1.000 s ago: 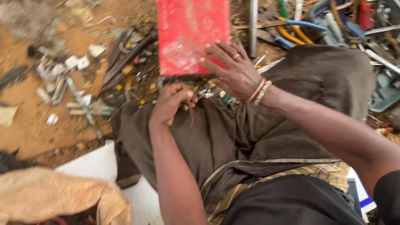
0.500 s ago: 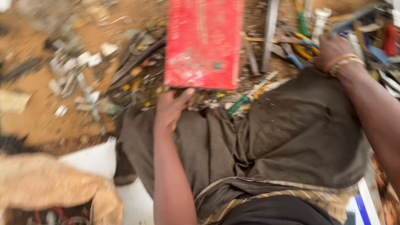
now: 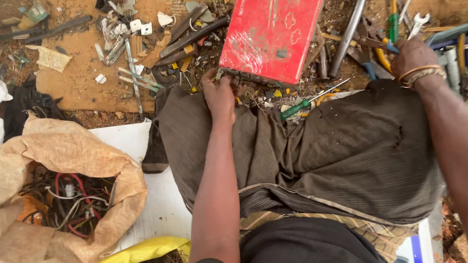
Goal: The person disassembles a red circular electronic device using a screwdriver and pliers, removing wires and components. They then open a red metal box with a screwdriver and remove its cover.
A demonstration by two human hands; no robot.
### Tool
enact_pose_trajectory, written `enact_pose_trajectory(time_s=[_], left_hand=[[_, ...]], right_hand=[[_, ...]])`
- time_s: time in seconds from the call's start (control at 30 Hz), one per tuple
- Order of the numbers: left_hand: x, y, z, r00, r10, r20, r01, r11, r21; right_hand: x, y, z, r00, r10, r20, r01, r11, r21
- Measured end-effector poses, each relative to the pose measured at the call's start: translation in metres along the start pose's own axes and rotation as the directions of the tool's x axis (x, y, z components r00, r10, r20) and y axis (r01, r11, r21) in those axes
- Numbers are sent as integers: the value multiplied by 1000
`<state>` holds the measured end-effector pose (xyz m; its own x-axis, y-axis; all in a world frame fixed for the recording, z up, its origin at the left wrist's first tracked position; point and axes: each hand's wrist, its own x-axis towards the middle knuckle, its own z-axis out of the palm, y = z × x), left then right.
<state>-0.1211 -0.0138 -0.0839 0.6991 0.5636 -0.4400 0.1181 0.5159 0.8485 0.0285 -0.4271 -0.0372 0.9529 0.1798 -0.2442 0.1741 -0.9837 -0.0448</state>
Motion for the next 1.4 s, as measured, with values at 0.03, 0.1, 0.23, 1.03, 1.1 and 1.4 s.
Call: enact_pose_trajectory(time_s=[0.03,0.1,0.23,1.03,1.1,1.4], left_hand=[[-1,2,0,998,3,65,-7,997,72],[-2,6,-3,983,-7,181,-32,977,212],[1,5,-10,963,82,258,-151,954,258],[-23,26,18,987,29,158,-125,757,642],[-22,23,17,980,66,189,-178,719,672],[-20,13,15,959,-38,280,-182,674,716]], right_hand=[[-3,3,0,999,-5,-50,3,999,-46],[-15,12,-4,990,-30,-140,10,990,-141],[-43,33,-30,857,-45,-514,31,999,-36],[-106,-156,-22,732,-295,614,8,905,425],[-86,-155,-9,714,-241,658,9,942,335],[-51,-159,21,787,-186,588,35,965,259]])
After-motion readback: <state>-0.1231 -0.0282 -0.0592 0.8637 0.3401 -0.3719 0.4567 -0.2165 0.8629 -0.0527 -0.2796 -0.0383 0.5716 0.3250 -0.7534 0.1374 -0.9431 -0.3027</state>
